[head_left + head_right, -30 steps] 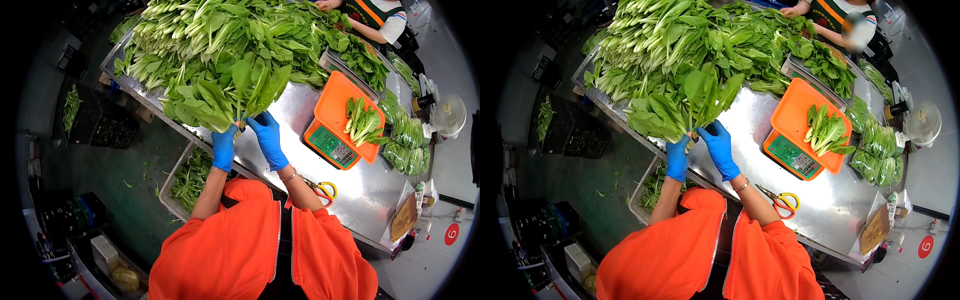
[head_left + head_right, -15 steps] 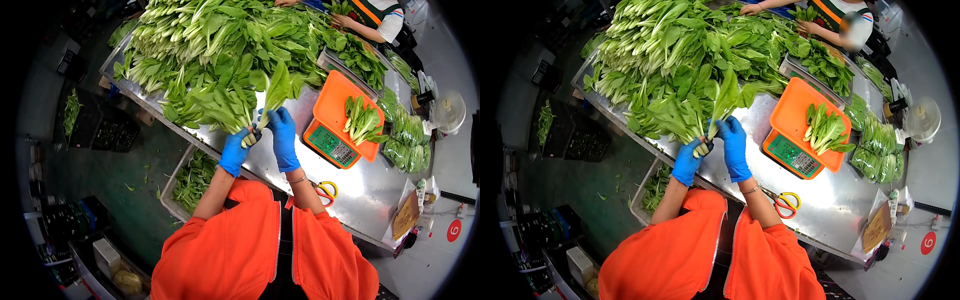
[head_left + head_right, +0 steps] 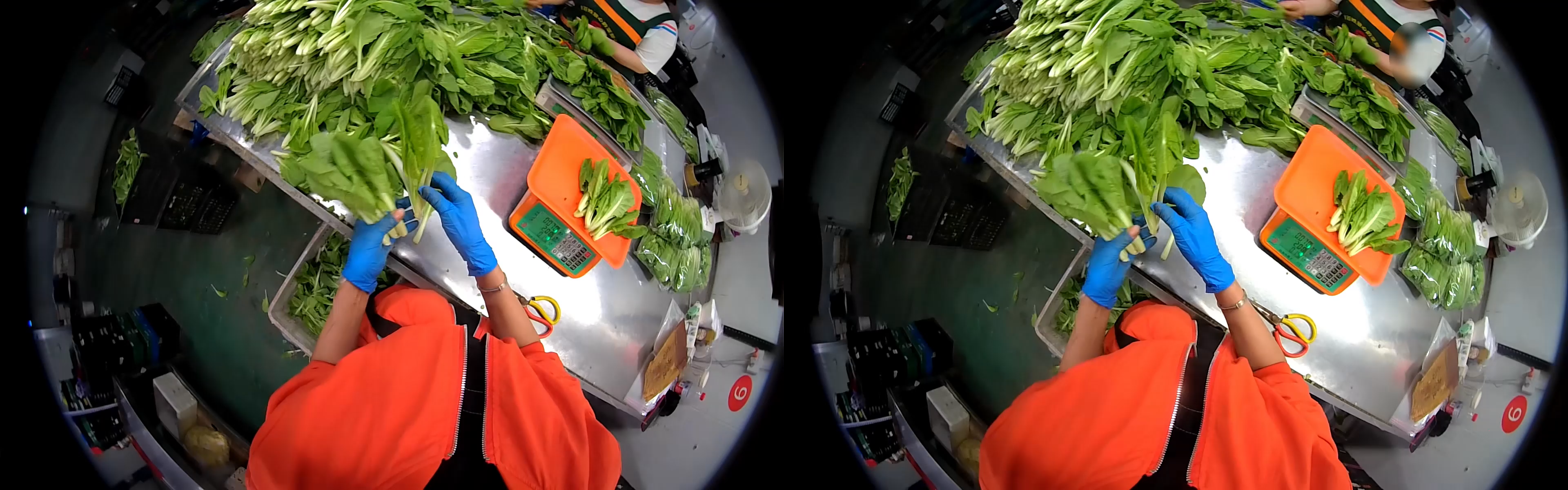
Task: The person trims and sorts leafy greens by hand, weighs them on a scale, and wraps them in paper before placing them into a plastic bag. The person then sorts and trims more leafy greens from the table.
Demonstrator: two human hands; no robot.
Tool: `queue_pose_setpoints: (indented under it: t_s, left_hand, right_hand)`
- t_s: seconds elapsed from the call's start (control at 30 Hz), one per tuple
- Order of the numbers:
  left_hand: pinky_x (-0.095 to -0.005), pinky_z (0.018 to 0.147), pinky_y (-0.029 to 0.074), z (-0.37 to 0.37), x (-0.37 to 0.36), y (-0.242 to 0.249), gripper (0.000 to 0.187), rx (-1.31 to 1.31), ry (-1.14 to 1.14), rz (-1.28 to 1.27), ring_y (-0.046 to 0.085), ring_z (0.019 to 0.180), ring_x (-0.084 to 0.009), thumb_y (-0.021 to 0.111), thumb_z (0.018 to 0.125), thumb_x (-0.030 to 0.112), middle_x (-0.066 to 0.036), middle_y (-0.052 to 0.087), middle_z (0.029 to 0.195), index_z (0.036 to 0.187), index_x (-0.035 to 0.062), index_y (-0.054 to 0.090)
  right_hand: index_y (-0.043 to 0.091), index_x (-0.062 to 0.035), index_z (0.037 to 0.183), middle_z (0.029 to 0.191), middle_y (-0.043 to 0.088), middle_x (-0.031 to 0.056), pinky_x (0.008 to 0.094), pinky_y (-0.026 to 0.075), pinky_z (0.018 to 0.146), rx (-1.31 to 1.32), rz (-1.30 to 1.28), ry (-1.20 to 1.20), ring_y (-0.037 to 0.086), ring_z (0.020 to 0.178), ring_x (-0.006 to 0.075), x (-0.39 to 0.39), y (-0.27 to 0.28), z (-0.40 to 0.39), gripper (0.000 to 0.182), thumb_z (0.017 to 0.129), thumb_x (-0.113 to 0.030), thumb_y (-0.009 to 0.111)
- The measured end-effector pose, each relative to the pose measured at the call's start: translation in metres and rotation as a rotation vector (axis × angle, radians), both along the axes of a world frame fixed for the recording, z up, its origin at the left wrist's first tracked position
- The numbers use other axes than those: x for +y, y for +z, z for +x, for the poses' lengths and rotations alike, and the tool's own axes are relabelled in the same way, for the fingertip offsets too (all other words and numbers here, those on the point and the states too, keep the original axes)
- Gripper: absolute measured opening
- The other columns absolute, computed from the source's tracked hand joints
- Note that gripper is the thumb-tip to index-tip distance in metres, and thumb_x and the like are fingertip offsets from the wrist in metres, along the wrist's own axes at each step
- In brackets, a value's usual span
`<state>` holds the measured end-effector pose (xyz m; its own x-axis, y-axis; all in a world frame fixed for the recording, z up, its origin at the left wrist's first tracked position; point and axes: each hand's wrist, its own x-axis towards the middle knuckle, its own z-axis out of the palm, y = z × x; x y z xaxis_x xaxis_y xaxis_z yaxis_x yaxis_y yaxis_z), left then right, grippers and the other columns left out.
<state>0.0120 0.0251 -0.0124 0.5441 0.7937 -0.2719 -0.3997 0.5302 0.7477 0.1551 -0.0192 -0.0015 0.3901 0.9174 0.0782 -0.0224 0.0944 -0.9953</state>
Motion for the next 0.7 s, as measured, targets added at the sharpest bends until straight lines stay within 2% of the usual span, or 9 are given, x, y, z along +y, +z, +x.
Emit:
queue_pose_setpoints:
  t_s: [0.1, 0.23, 0.27, 0.43, 0.53, 0.57, 0.6, 0.63, 0.7]
  left_hand:
    - [-0.0325, 0.079, 0.047, 0.002, 0.0, -0.02, 0.038, -0.053, -0.001, -0.025, 0.055, 0.09, -0.0203, 0.056, 0.077, 0.003, -0.01, 0.055, 0.1, 0.113, -0.0003, 0.043]
    - [-0.0259, 0.074, 0.045, 0.01, -0.002, -0.027, 0.032, 0.01, 0.096, 0.069, 0.056, 0.086, -0.0158, 0.059, 0.076, 0.004, -0.007, 0.057, 0.096, 0.106, 0.0007, 0.049]
    - [-0.0259, 0.074, 0.045, 0.011, -0.001, -0.029, 0.032, 0.009, 0.094, 0.07, 0.056, 0.086, -0.0158, 0.059, 0.076, 0.004, -0.007, 0.057, 0.096, 0.106, 0.0007, 0.049]
    - [-0.0236, 0.07, 0.045, 0.012, -0.001, -0.012, 0.029, 0.228, 0.223, 0.201, 0.056, 0.08, -0.0125, 0.063, 0.073, 0.003, -0.004, 0.058, 0.09, 0.1, 0.0012, 0.053]
    - [-0.0233, 0.071, 0.044, 0.009, 0.005, -0.017, 0.029, 0.175, 0.277, 0.162, 0.055, 0.081, -0.0123, 0.062, 0.074, 0.004, -0.004, 0.057, 0.09, 0.1, 0.0016, 0.052]
    - [-0.0233, 0.071, 0.044, 0.007, 0.007, -0.017, 0.029, 0.175, 0.277, 0.162, 0.055, 0.081, -0.0123, 0.062, 0.074, 0.004, -0.004, 0.057, 0.09, 0.1, 0.0016, 0.052]
    - [-0.0238, 0.072, 0.044, 0.005, 0.009, -0.017, 0.028, 0.054, 0.258, 0.071, 0.055, 0.082, -0.013, 0.061, 0.074, 0.004, -0.004, 0.057, 0.091, 0.101, 0.0016, 0.052]
    - [-0.0242, 0.073, 0.044, 0.004, 0.011, -0.017, 0.028, -0.067, 0.239, -0.021, 0.055, 0.084, -0.0136, 0.06, 0.075, 0.004, -0.005, 0.057, 0.093, 0.101, 0.0016, 0.051]
    - [-0.0249, 0.074, 0.044, 0.001, 0.009, -0.013, 0.031, -0.115, 0.182, -0.043, 0.055, 0.086, -0.0147, 0.059, 0.076, 0.004, -0.005, 0.056, 0.095, 0.106, 0.0013, 0.048]
  right_hand:
    - [0.05, 0.0047, 0.104, 0.09, 0.055, 0.008, 0.0243, 0.042, 0.072, 0.061, -0.059, 0.038, 0.052, 0.08, 0.0125, 0.002, -0.012, -0.009, 0.032, 0.08, -0.016, 0.056]
    - [0.051, 0.0022, 0.102, 0.09, 0.057, 0.0081, 0.0239, 0.044, 0.065, 0.038, -0.126, -0.084, 0.055, 0.073, 0.0123, -0.003, 0.006, -0.019, 0.034, 0.075, -0.016, 0.062]
    - [0.055, 0.0, 0.092, 0.084, 0.058, 0.008, 0.0233, 0.044, 0.06, -0.264, -0.072, -0.18, 0.055, 0.066, 0.0123, -0.001, -0.008, -0.019, 0.025, 0.073, -0.013, 0.064]
    - [0.056, 0.0008, 0.079, 0.068, 0.057, 0.0038, 0.0207, 0.043, 0.06, -0.255, -0.084, -0.219, 0.051, 0.062, 0.0075, -0.002, -0.008, -0.024, 0.01, 0.075, -0.007, 0.061]
    - [0.057, 0.0001, 0.08, 0.068, 0.057, 0.0041, 0.0202, 0.043, 0.06, -0.072, -0.102, -0.096, 0.051, 0.063, 0.0066, -0.007, -0.003, -0.017, 0.013, 0.076, -0.011, 0.062]
    - [0.057, -0.0002, 0.082, 0.07, 0.057, 0.0047, 0.0214, 0.043, 0.061, 0.028, -0.18, 0.087, 0.053, 0.065, 0.0082, -0.009, 0.004, -0.009, 0.015, 0.076, -0.013, 0.062]
    - [0.057, -0.0005, 0.084, 0.071, 0.057, 0.0052, 0.0226, 0.044, 0.062, 0.128, -0.256, 0.271, 0.054, 0.066, 0.0098, -0.009, 0.008, -0.005, 0.018, 0.075, -0.015, 0.062]
    - [0.057, -0.0005, 0.084, 0.071, 0.057, 0.0052, 0.0226, 0.044, 0.062, 0.127, -0.255, 0.272, 0.054, 0.066, 0.0098, -0.008, 0.006, -0.003, 0.018, 0.075, -0.015, 0.062]
    - [0.056, -0.0011, 0.088, 0.077, 0.057, 0.0065, 0.0261, 0.045, 0.065, -0.605, -0.223, -0.028, 0.056, 0.071, 0.0146, -0.007, 0.001, -0.001, 0.022, 0.075, -0.017, 0.062]
